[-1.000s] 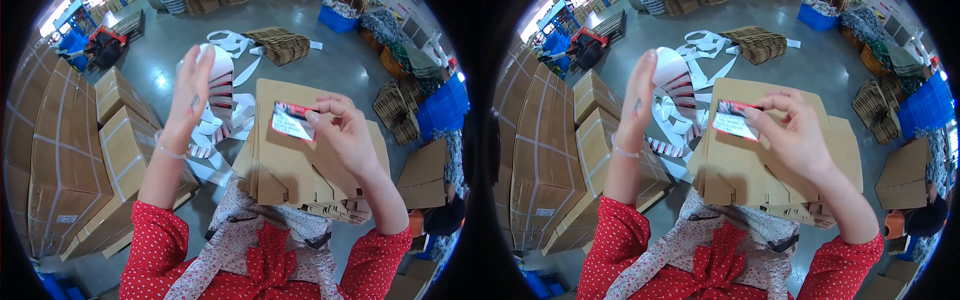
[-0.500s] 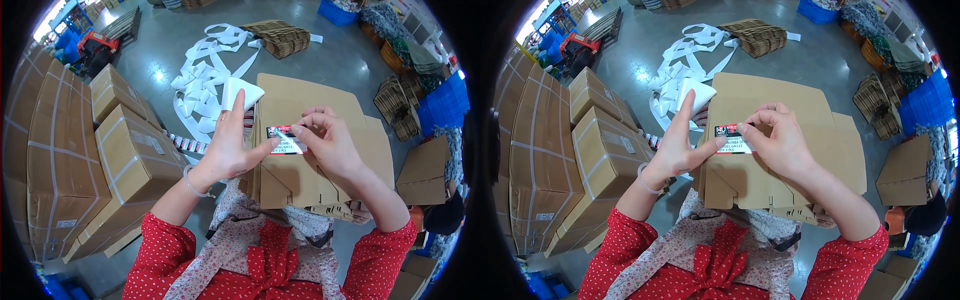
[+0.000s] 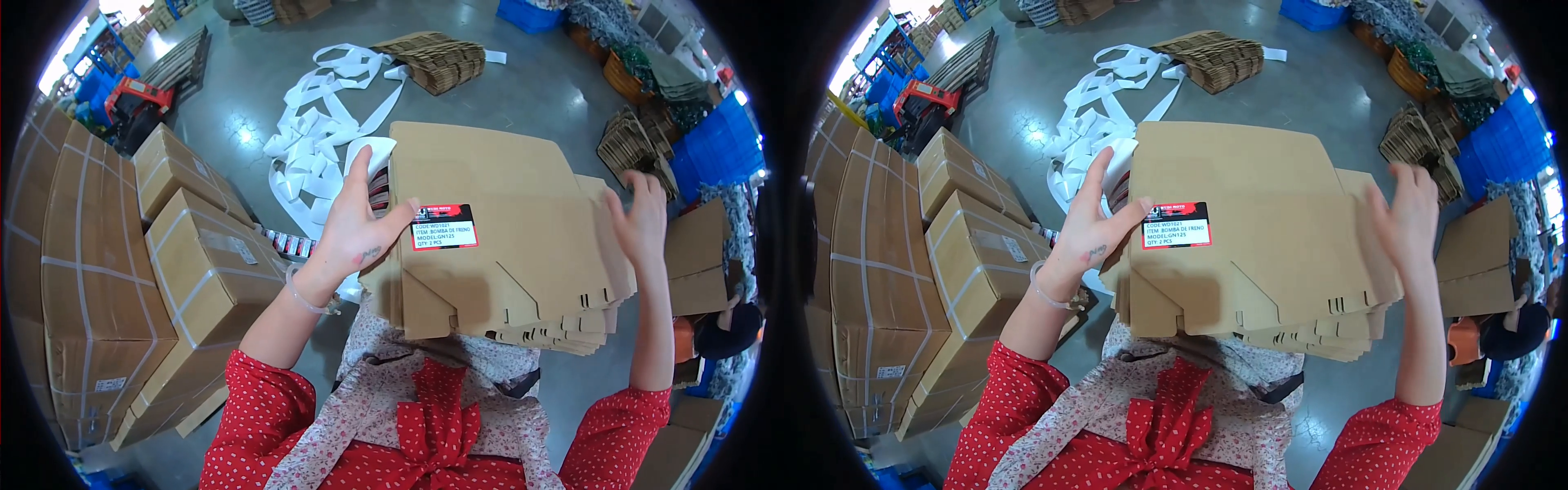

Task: Applying red and white adhesive labels to flat cardboard box components.

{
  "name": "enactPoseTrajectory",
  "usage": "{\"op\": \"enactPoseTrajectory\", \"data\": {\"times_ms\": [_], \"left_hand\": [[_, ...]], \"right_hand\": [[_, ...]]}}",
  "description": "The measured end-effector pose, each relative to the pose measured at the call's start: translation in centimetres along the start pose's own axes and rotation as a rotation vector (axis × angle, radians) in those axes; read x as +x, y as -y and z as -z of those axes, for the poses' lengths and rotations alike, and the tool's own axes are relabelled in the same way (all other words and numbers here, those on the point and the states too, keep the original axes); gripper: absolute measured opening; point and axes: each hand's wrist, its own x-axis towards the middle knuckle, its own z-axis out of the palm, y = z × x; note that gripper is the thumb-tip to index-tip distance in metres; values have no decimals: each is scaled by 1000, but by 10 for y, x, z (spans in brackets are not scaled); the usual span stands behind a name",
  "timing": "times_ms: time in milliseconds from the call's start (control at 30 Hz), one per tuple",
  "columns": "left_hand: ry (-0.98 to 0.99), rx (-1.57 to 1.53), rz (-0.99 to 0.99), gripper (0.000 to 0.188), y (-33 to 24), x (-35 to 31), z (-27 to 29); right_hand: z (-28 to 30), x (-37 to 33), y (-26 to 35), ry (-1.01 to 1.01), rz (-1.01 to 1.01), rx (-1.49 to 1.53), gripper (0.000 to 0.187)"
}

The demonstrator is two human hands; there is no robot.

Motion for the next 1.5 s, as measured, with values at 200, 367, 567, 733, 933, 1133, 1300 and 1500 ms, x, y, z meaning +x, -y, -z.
{"op": "enactPoseTrajectory", "data": {"times_ms": [200, 367, 567, 733, 933, 1133, 1300, 1500], "left_hand": [[89, 102, -105, 101, -8, 4, -15], [31, 78, -55, 98, -14, 5, -36], [-223, -138, 123, 70, -18, 18, -33], [-282, -56, -89, 57, 0, 33, -12], [-279, -29, -225, 52, -13, 41, 4], [-316, 356, -419, 51, -74, 56, 5], [-204, 526, -1166, 46, -179, 80, -22], [-194, 165, -908, 48, -257, 61, -31]], "right_hand": [[18, -9, -59, 776, -467, 241, 31], [17, -41, -86, 407, -544, 790, 29], [-33, -94, -161, -45, -1000, 1410, 24], [-147, -219, -254, -345, -1704, 1140, 26], [-170, -253, -214, 332, -1808, 751, 43], [-28, -58, -140, -367, -925, 1051, 36], [73, 35, 48, -222, -51, 1343, 28], [101, 69, 139, -374, 178, 1673, 29]]}}
